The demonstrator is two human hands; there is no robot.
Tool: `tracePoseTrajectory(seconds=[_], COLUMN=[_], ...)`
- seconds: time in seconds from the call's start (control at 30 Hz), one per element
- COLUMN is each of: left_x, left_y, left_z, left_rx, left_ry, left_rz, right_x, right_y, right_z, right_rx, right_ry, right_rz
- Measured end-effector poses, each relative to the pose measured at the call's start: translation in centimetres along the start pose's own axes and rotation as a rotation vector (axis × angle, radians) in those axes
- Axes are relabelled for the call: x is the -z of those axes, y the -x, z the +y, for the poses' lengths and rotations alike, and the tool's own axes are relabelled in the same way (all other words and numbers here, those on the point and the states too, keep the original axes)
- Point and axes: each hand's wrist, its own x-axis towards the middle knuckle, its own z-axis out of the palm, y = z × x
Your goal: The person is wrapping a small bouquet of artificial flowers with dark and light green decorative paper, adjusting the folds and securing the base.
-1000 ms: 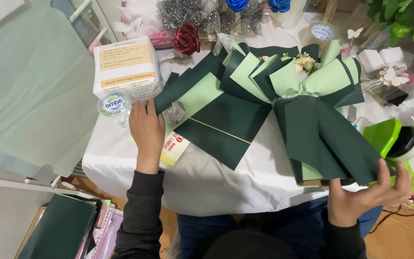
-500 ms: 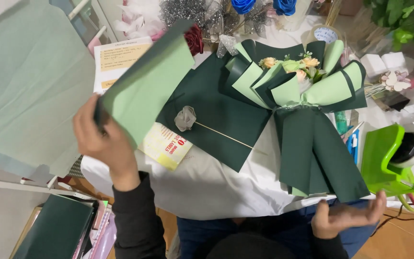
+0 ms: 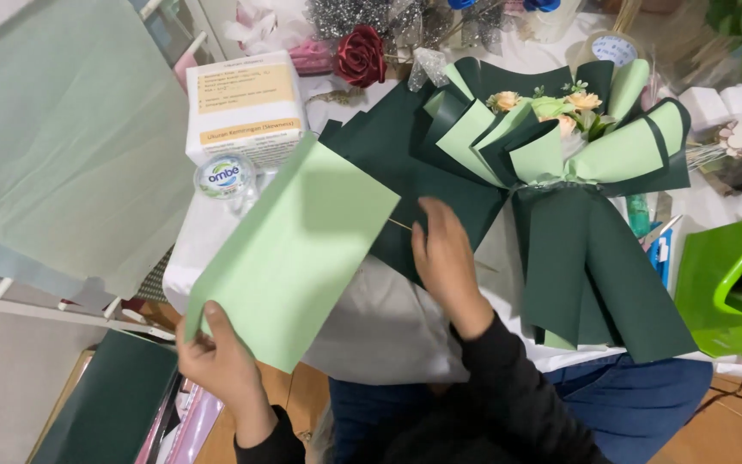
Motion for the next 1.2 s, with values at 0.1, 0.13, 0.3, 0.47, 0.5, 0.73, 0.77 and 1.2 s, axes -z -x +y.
tracePoseTrajectory(seconds=[0.1,0.13,0.3,0.47,0.5,0.73,0.77,1.2], left_x=[0.0,-0.1,-1.1,-2.0,-2.1,-3.1,-3.2,-4.7], left_y=[0.1,-0.1,-0.3,0.6,1.0,2.5,2.6,3.6], left_z=[-0.1,0.1,-0.5,0.0,-0.1,0.7,0.8,0.6], left_rx=[0.081,0.122,0.250,0.349,0.349,0.510,0.522,0.483], left_ry=[0.052,0.044,0.069,0.449,0.449,0.570,0.563,0.575], left_rz=[-0.031,-0.027,-0.010,-0.050,-0.051,-0.048,-0.060,-0.186], right_x=[-4.5,-5.9,-4.4,-3.0,-3.4,-6.3,-6.6,-7.5], right_y=[-3.2,-3.5,-4.0,-5.7,-6.0,-8.1,-8.3,-8.5], right_z=[5.8,7.5,6.7,7.0,7.2,7.6,7.6,7.8], right_rx=[-0.118,-0.138,-0.084,-0.071,-0.072,0.019,0.031,-0.156], right_ry=[0.326,0.435,0.671,0.481,0.482,0.686,0.688,0.604], right_rz=[-0.069,-0.098,0.065,-0.012,-0.012,0.072,0.032,-0.047])
